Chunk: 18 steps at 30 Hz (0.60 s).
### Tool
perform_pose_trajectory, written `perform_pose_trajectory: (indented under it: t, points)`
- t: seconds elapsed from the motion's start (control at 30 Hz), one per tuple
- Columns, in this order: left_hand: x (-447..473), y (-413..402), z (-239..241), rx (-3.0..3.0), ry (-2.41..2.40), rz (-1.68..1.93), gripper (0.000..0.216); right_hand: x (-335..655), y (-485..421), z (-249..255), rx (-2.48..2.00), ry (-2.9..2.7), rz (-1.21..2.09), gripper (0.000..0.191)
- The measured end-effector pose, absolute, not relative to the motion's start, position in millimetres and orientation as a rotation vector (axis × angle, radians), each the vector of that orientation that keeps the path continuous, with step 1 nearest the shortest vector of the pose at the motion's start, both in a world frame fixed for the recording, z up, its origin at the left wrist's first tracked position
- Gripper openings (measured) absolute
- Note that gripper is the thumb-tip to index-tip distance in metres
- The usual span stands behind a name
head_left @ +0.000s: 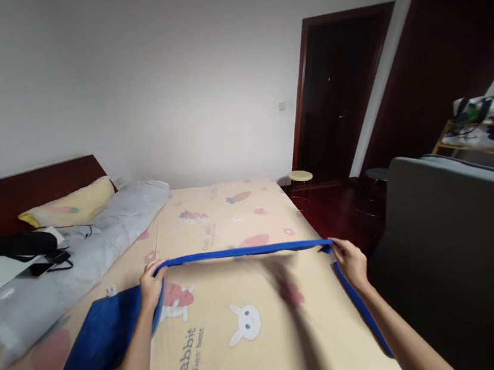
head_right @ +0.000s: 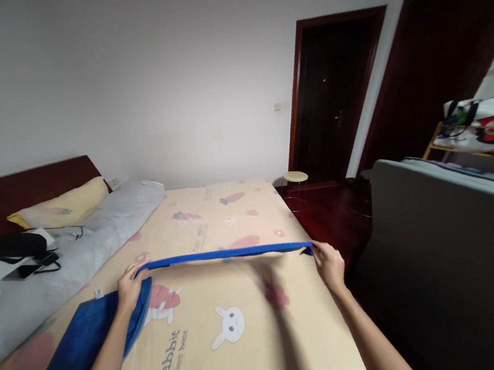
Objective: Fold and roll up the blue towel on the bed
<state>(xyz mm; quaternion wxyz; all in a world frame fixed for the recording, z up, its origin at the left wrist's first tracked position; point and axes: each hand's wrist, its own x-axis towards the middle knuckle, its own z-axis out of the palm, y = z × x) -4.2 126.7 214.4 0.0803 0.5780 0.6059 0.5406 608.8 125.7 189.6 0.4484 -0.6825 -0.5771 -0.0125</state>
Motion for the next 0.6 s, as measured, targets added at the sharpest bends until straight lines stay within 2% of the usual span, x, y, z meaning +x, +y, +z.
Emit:
perform_pose_trajectory:
  t: [0.2, 0.33, 0.47, 0.6]
  points:
    - [12.5, 52.0, 100.1, 1.676, 1.980, 1.337, 0.022, 601.9, 54.0, 85.5, -1.713, -1.485, 0.118, 0.042]
    - [29.8, 9.5, 38.7, 1.575, 2.111, 1.210, 0.020, 597.5, 12.1, 27.4, -1.810, -1.450, 0.164, 0.042]
    - [36.1, -21.1, 6.5, 1.521, 2.203, 1.119, 0.018, 608.6, -13.5, -16.9, -1.911, -1.412, 0.333, 0.041]
    - [34.0, -29.4, 13.5, 1.525, 2.261, 1.081, 0.021, 621.3, -22.2, -37.1, -1.889, -1.437, 0.462, 0.039]
